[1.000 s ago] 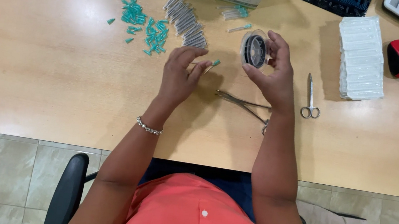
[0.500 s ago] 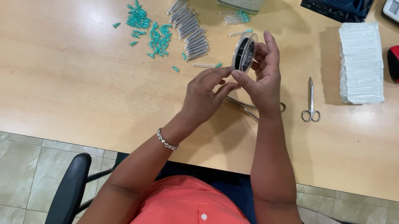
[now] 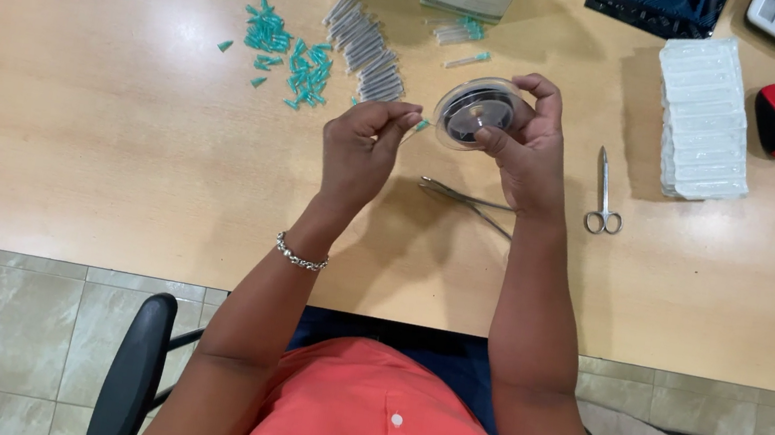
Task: The person threads a thin wire through a small teal plastic cap and secures it using metal forceps. They repeat this process with additional caps, handling the wire and caps by hand while using the forceps to tighten the connection.
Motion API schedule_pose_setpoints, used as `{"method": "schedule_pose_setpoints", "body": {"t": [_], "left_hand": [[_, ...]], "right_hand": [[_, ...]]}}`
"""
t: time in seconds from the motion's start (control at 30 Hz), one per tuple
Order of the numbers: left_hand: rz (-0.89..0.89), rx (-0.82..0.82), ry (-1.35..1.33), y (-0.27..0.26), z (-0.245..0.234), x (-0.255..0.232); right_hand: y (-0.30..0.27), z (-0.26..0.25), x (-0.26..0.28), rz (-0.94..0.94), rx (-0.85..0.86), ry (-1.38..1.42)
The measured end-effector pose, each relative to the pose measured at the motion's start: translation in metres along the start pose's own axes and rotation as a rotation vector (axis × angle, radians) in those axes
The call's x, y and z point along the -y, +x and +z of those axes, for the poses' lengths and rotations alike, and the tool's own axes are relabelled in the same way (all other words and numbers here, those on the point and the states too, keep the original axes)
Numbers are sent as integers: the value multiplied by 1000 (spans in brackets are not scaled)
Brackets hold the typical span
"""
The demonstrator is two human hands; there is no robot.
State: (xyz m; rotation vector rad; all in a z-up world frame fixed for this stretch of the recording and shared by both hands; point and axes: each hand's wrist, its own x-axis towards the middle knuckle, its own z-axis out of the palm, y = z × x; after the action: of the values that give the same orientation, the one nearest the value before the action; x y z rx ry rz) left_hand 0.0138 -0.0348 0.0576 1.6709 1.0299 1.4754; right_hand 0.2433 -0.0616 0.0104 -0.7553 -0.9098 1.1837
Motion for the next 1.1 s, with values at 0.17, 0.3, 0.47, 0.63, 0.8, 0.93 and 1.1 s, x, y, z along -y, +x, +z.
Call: {"method": "schedule_pose_setpoints", "body": {"t": [0.17, 0.3, 0.47, 0.63, 0.8, 0.93, 1.1], "left_hand": [[-8, -4, 114, 6, -24, 3], [-29, -54, 156, 15, -55, 16], [-45, -115, 151, 37, -114, 15], [-18, -183, 204, 64, -196, 38], [161, -278, 462, 81, -292, 66], [-81, -385, 386, 76, -371, 120], [-506, -423, 563, 60, -427, 135]], "right_hand": [[0, 15, 22, 6, -114, 94], [0, 16, 37, -14, -154, 150], [-6, 12, 42, -13, -181, 203], [-10, 8, 52, 18, -268, 207], [-8, 16, 60, 70, -407, 131], [-7, 9, 58, 87, -458, 116], [-5, 14, 61, 107, -502, 105]]}}
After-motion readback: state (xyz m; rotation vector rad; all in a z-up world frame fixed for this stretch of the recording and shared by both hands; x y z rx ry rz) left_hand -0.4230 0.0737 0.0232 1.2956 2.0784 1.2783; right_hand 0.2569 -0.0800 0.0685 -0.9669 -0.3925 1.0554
